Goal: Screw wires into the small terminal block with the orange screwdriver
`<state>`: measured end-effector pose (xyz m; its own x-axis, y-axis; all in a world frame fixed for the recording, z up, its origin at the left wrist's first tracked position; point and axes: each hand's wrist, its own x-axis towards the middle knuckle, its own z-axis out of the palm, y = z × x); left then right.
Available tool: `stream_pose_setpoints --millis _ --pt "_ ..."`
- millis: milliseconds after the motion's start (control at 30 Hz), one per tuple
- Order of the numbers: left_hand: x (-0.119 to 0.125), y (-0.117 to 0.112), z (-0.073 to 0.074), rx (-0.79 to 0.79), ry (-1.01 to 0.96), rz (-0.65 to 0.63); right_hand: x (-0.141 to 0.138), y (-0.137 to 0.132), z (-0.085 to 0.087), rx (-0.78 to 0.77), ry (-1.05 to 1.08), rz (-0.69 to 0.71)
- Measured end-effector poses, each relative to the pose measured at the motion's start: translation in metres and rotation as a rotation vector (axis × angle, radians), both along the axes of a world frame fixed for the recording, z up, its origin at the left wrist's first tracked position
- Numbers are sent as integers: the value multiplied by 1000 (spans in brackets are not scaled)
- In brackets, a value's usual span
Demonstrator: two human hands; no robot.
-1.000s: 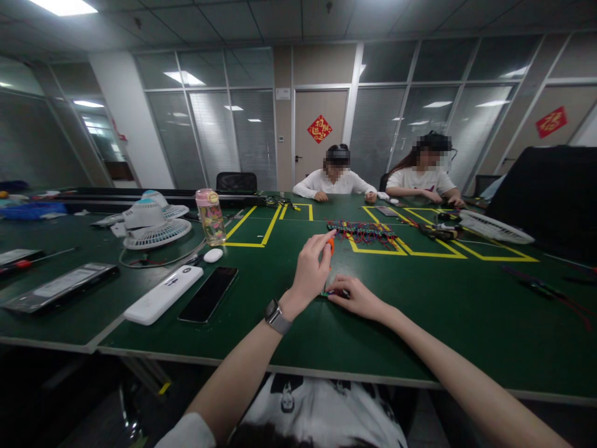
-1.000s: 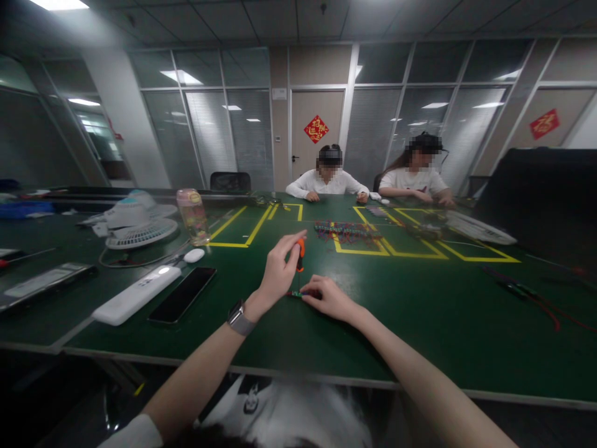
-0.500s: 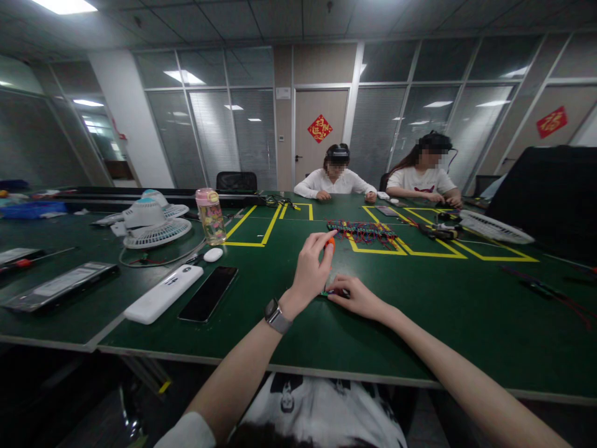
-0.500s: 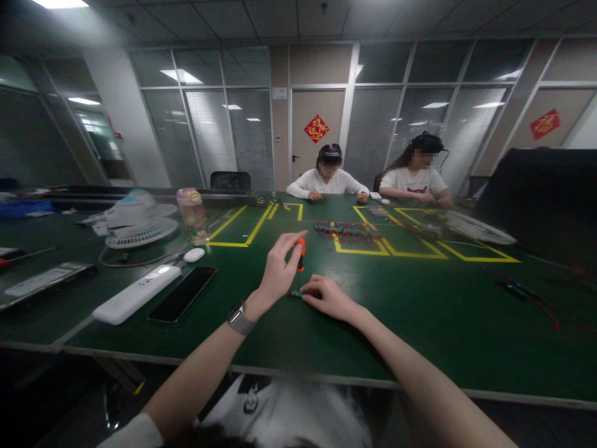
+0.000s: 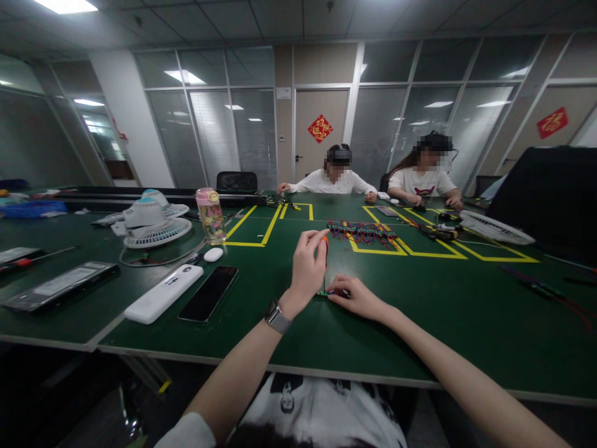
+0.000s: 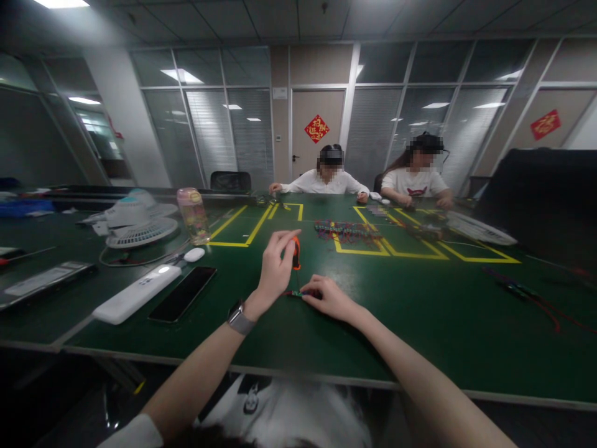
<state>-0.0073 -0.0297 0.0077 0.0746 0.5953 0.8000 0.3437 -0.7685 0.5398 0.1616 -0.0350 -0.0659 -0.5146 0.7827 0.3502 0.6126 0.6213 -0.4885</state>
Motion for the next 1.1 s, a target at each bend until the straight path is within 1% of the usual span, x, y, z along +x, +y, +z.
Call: stream_pose_setpoints --millis 67,133,333,1100 --pt "0 0 0 10 12 -78 0 0 0 -1 4 4" --pt "1 -1 1 22 25 -112 1 0 0 4 8 7" --pt "2 0 -1 32 50 -82 1 2 -2 9 -4 1" --pt "1 2 -2 38 75 -68 1 3 -4 7 18 18"
